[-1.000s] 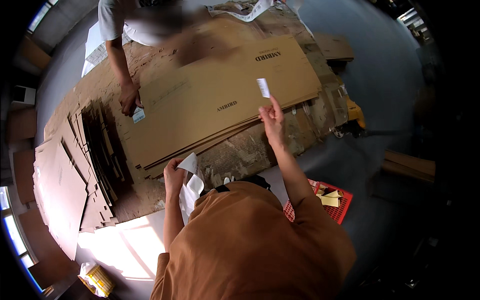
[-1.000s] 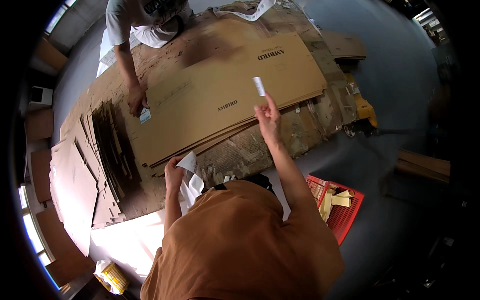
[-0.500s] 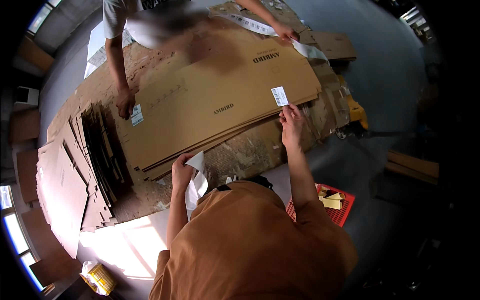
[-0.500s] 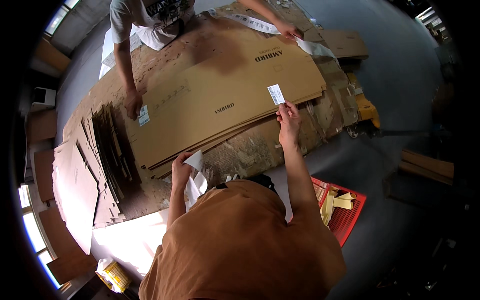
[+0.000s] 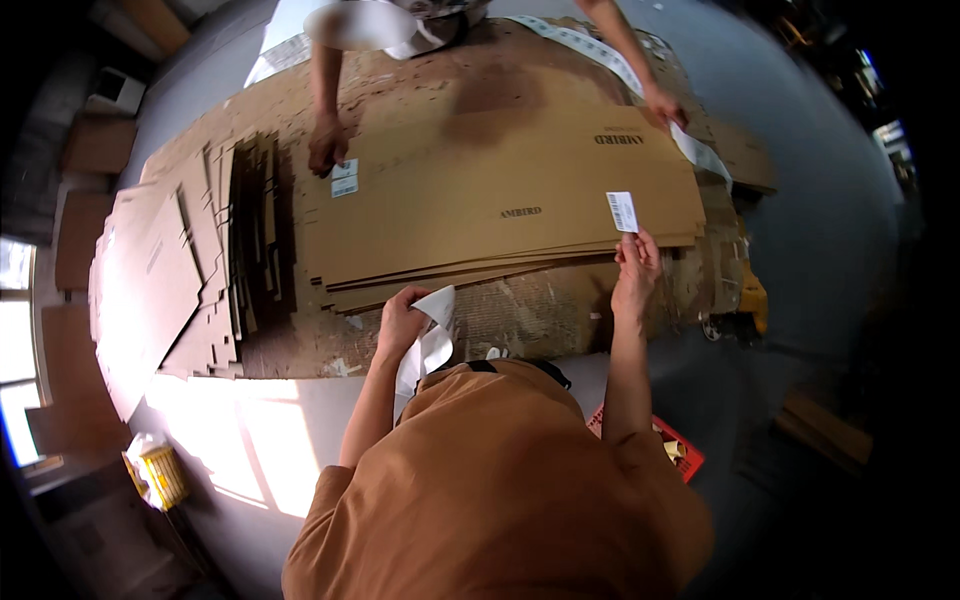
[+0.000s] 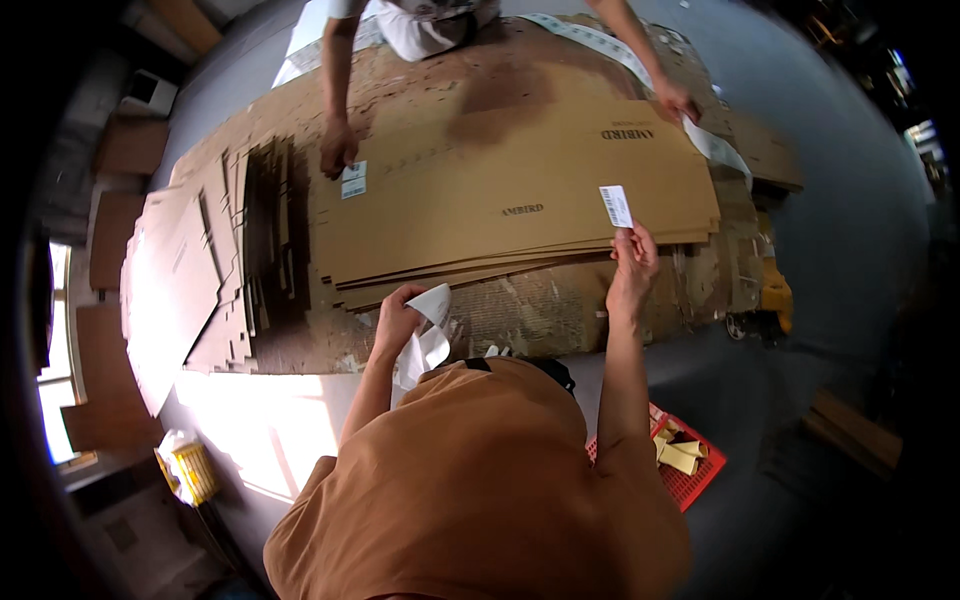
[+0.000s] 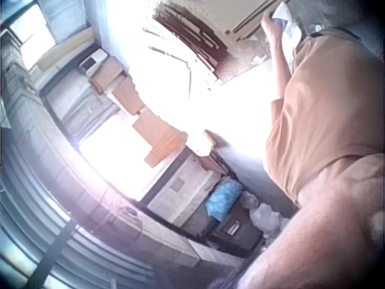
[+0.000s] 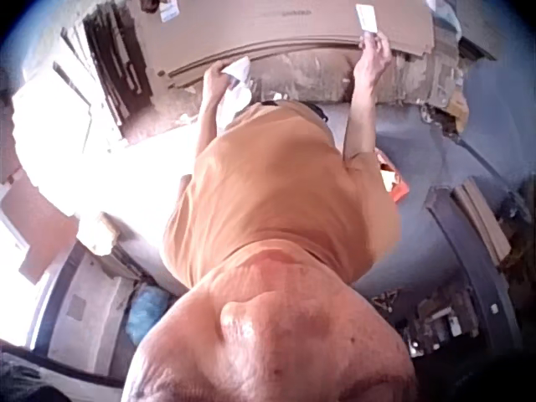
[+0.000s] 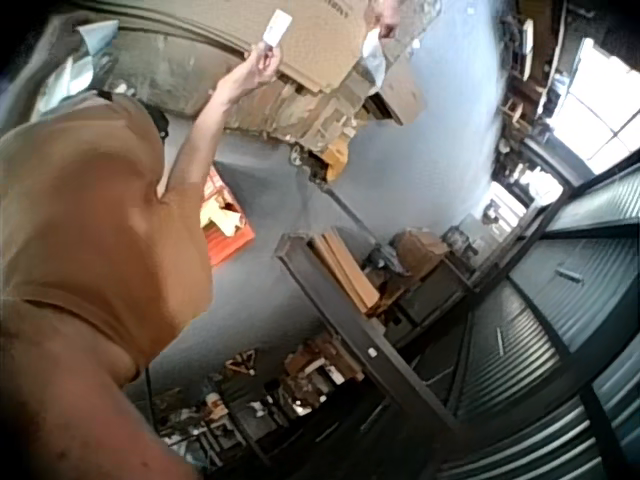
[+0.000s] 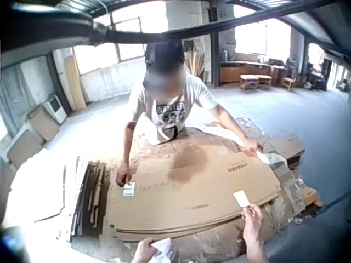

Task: The person stands at a workbench and repeatedly applies small white labels to flat cardboard pieces. They peel each label from a backing sheet and press it onto the cardboard surface. A second person is visible in the background performing a similar labeling task.

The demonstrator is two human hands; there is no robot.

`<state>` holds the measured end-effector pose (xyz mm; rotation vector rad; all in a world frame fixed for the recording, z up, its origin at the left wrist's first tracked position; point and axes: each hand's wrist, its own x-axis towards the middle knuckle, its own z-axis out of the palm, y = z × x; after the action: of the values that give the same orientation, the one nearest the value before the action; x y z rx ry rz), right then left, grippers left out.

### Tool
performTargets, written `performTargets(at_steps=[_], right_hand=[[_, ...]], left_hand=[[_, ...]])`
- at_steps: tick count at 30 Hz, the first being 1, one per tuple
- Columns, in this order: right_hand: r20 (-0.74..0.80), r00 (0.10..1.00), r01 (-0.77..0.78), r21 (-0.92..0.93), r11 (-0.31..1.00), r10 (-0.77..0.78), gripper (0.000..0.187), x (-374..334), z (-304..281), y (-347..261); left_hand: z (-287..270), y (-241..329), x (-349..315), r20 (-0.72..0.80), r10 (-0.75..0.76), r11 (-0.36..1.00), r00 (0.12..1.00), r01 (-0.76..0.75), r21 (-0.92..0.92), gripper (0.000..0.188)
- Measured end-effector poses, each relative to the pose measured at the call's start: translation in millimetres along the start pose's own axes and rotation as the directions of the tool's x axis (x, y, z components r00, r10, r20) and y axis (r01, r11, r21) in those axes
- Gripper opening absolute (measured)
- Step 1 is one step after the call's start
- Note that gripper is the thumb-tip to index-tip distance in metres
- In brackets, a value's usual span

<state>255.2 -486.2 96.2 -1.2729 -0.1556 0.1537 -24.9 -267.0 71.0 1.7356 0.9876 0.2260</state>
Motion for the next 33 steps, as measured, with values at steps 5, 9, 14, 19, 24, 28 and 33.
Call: performTargets(at_steps=[5,9,14,19,24,28,33], right_hand=[[0.048,0.999,-0.015,0.015,1.0,0.015,0.023,-5.4,6.5,-0.2],[0.039,0.999,-0.029,-0.004,1.0,0.029,0.024,-9.3,16.0,-2.9],[0.073,0.997,-0.033,0.033,0.999,0.031,0.024,-12.2,25.6,-9.5],[0.076,0.997,0.032,-0.003,0.999,-0.032,0.021,-18.6,32.6,-12.8],[0.12,0.976,0.179,0.025,0.983,-0.181,0.017,-21.7,37.2,-11.7],[0.088,0.971,0.219,0.048,0.975,-0.222,0.013,-23.5,49.2,-18.3],[0.1,0.974,0.195,0.092,0.977,-0.204,0.01,-26.5,62.8,-20.4]], left_hand=[[-4.8,-4.1,-3.8,-0.001,0.023,1.0,1.0,-0.023,-0.014,0.022],[-9.3,-5.6,-10.1,-0.022,-0.009,1.0,1.0,0.009,-0.001,0.022],[-11.8,-10.2,-18.8,-0.044,-0.054,0.999,0.998,0.054,0.002,0.023],[-14.3,-8.0,-24.6,-0.031,-0.077,0.997,0.997,0.076,-0.025,0.025],[-14.9,-9.2,-28.7,-0.021,-0.043,0.999,0.999,0.043,-0.006,0.025],[-17.3,-8.0,-29.5,0.013,-0.066,0.998,0.998,0.066,-0.009,0.024],[-23.4,-10.7,-25.4,0.02,-0.074,0.997,0.997,0.074,0.014,0.024]])
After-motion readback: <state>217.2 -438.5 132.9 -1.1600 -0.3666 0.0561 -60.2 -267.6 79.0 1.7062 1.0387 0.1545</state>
